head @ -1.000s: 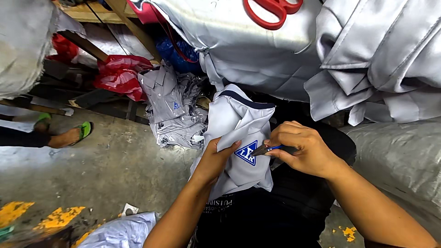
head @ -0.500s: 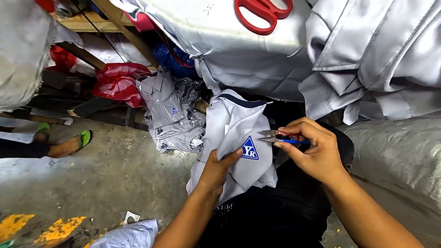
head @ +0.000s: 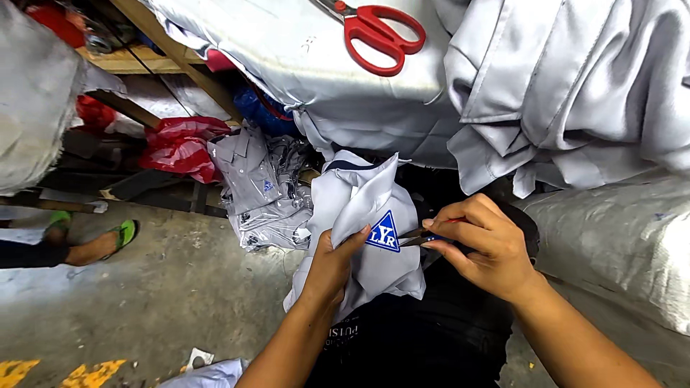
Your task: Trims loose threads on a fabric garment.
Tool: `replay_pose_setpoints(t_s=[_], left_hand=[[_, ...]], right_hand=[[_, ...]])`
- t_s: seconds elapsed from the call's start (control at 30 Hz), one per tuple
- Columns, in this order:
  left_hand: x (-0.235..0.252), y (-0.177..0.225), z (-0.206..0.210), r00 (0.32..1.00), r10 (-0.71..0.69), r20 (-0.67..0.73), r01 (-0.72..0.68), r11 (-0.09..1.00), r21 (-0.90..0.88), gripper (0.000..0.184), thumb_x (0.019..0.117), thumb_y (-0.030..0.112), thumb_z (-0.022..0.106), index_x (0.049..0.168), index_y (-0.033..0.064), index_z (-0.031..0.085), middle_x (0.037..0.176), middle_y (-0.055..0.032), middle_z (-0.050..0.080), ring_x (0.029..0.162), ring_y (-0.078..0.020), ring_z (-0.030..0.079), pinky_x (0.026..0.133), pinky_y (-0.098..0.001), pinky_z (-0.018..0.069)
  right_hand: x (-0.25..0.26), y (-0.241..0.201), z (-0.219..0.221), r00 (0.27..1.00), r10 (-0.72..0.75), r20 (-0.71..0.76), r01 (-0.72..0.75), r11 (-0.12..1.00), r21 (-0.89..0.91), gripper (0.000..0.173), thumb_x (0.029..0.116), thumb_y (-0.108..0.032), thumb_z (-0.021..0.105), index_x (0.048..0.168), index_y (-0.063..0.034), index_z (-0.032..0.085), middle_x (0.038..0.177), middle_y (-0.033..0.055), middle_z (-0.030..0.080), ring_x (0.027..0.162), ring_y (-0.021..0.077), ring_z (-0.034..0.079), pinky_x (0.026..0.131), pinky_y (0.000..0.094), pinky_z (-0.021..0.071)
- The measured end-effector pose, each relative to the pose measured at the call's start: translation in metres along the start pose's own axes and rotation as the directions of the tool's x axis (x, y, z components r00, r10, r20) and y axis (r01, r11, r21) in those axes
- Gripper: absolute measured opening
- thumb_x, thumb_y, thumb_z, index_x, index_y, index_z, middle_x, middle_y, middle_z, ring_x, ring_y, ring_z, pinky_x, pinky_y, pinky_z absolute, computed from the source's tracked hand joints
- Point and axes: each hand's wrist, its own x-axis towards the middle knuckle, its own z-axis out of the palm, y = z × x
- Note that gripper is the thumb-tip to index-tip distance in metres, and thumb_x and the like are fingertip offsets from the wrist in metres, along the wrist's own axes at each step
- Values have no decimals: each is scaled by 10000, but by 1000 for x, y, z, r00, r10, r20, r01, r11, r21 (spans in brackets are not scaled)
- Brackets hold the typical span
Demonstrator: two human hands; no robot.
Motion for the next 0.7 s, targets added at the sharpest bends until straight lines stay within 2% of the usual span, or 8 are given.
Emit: replay_pose_setpoints(t_s=[0.47, 0.7], left_hand=[[1, -4, -8, 999, 2, 44, -3, 1000, 21, 209, 968, -67, 532, 970, 71, 689, 843, 28, 740, 792, -36, 707, 771, -224, 596], [1, -4, -11, 999, 2, 33, -4, 999, 45, 216, 964, -74, 535, 975, 77, 688, 843, 36, 740, 788, -31, 705, 767, -220, 596]], right_hand=[[3, 5, 4, 996, -48, 71, 45, 998, 49, 164, 958, -209, 706, 990, -76, 797, 958, 76, 683, 979, 172, 593, 870, 299, 458], [-1, 9, 14, 994, 62, 88, -76, 983, 169, 203, 920, -232, 741, 990, -43, 768, 988, 44, 675, 995, 86, 615, 870, 196, 513]])
